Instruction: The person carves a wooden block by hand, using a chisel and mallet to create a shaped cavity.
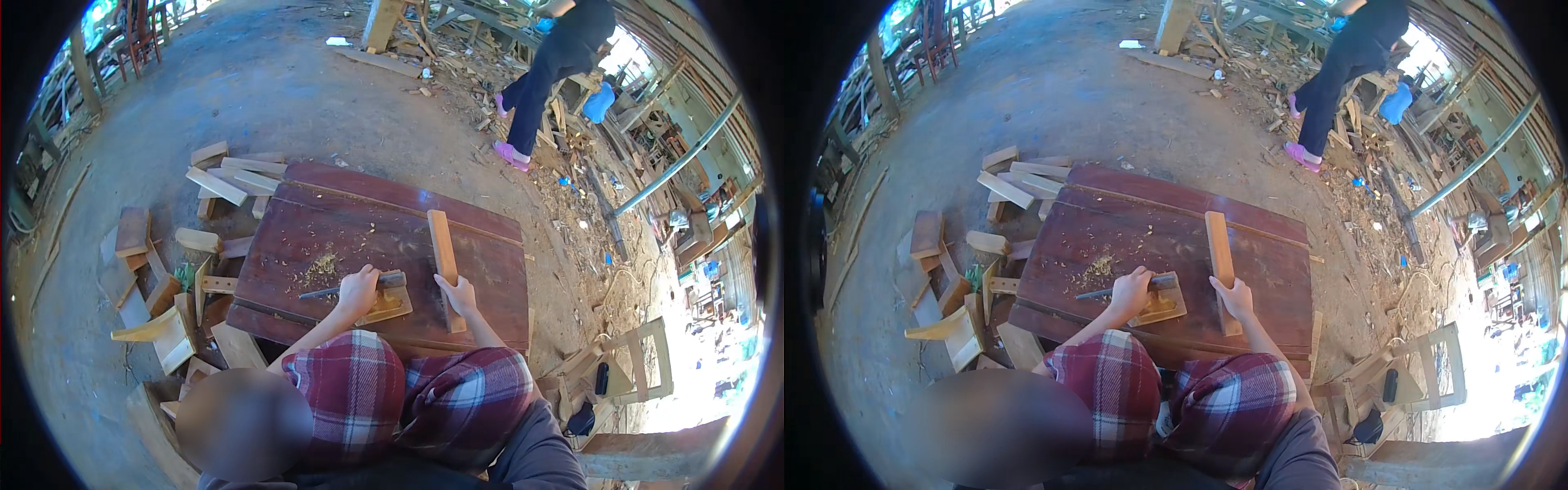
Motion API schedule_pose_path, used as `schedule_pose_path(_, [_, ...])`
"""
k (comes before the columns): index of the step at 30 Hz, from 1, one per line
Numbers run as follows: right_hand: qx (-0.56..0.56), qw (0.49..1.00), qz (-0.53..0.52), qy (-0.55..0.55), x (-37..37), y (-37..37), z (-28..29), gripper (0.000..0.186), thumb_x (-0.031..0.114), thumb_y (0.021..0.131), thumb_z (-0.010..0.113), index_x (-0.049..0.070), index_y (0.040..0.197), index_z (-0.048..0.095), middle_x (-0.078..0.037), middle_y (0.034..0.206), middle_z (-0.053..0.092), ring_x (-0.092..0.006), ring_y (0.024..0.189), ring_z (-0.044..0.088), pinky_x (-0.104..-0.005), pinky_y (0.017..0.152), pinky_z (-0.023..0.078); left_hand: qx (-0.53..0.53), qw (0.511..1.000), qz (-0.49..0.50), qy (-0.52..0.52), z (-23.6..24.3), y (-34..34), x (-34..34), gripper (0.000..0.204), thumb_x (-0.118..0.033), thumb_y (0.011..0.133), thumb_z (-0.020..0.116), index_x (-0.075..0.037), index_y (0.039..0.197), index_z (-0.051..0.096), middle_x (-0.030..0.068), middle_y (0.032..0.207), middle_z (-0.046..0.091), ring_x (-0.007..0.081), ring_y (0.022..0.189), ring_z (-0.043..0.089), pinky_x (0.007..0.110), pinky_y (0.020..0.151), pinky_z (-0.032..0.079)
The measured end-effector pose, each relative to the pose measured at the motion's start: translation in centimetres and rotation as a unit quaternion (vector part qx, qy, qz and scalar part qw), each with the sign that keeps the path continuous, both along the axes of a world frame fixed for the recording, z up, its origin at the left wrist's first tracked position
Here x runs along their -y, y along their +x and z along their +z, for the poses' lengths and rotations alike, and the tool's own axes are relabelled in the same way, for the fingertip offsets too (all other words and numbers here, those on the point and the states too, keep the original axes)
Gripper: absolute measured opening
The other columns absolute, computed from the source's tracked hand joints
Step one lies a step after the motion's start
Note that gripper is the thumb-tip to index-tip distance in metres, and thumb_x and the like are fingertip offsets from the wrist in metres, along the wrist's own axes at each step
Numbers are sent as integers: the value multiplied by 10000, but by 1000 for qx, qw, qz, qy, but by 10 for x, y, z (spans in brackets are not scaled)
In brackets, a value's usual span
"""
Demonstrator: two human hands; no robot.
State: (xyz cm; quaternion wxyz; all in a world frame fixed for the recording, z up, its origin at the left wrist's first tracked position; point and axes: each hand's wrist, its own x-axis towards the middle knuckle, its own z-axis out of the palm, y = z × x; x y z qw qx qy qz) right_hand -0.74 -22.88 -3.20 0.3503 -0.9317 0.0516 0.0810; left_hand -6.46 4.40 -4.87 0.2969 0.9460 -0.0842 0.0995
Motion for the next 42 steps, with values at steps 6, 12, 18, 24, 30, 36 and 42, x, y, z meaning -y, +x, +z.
schedule_pose_path(6, [7, 1000, -6, -11, -4, 0, -4, 703, 635, 754, 670, -34, 970, 685, -183, 851, 698, -295, 831, 684, -391, 748, 507, 5, 1000, -7, 28, -9, 3, -3, 348, -89, 706, 682, -71, 1050, 632, 105, 968, 624, 330, 826, 658, 436, 720, 532])
schedule_pose_path(12, [37, 999, -15, -3, 1, 0, -9, 686, 616, 773, 674, -45, 953, 678, -160, 825, 693, -251, 796, 672, -371, 727, 499, 22, 998, 37, 36, -11, 12, -6, 306, -46, 739, 595, -57, 1042, 637, 120, 976, 656, 334, 830, 657, 438, 750, 516])
schedule_pose_path(18, [-5, 1000, -13, 0, 0, 1, -5, 774, 674, 752, 632, -53, 1014, 666, -240, 933, 692, -364, 925, 673, -427, 806, 512, 96, 993, 52, 35, -21, 15, -9, 231, -51, 744, 587, -50, 972, 627, 110, 915, 656, 314, 758, 661, 417, 691, 523])
schedule_pose_path(24, [10, 1000, -20, -7, 2, 2, -6, 778, 674, 752, 629, -63, 1000, 659, -244, 932, 690, -372, 919, 674, -430, 806, 519, 96, 994, 44, 25, -16, 15, -8, 261, -45, 728, 594, -54, 985, 635, 104, 910, 653, 312, 758, 658, 419, 696, 518])
schedule_pose_path(30, [12, 1000, -25, -11, 1, 0, -8, 765, 650, 761, 651, -64, 1035, 657, -220, 904, 693, -331, 890, 678, -406, 785, 507, 95, 995, 36, 22, -17, 14, -11, 282, -42, 725, 602, -51, 1005, 636, 103, 907, 648, 313, 756, 659, 416, 696, 521])
schedule_pose_path(36, [6, 1000, -17, -1, -1, -1, -4, 751, 654, 764, 644, -52, 1021, 664, -202, 881, 695, -323, 865, 680, -405, 770, 507, 85, 995, 37, 20, -19, 13, -13, 279, -44, 725, 602, -50, 1002, 637, 105, 910, 646, 314, 757, 659, 416, 699, 524])
schedule_pose_path(42, [19, 1000, -23, -10, 4, 2, -13, 739, 655, 766, 640, -45, 1002, 670, -207, 891, 696, -333, 876, 680, -403, 776, 508, 83, 996, 31, 18, -18, 14, -10, 287, -43, 716, 607, -51, 1001, 637, 107, 919, 646, 315, 769, 659, 417, 705, 524])
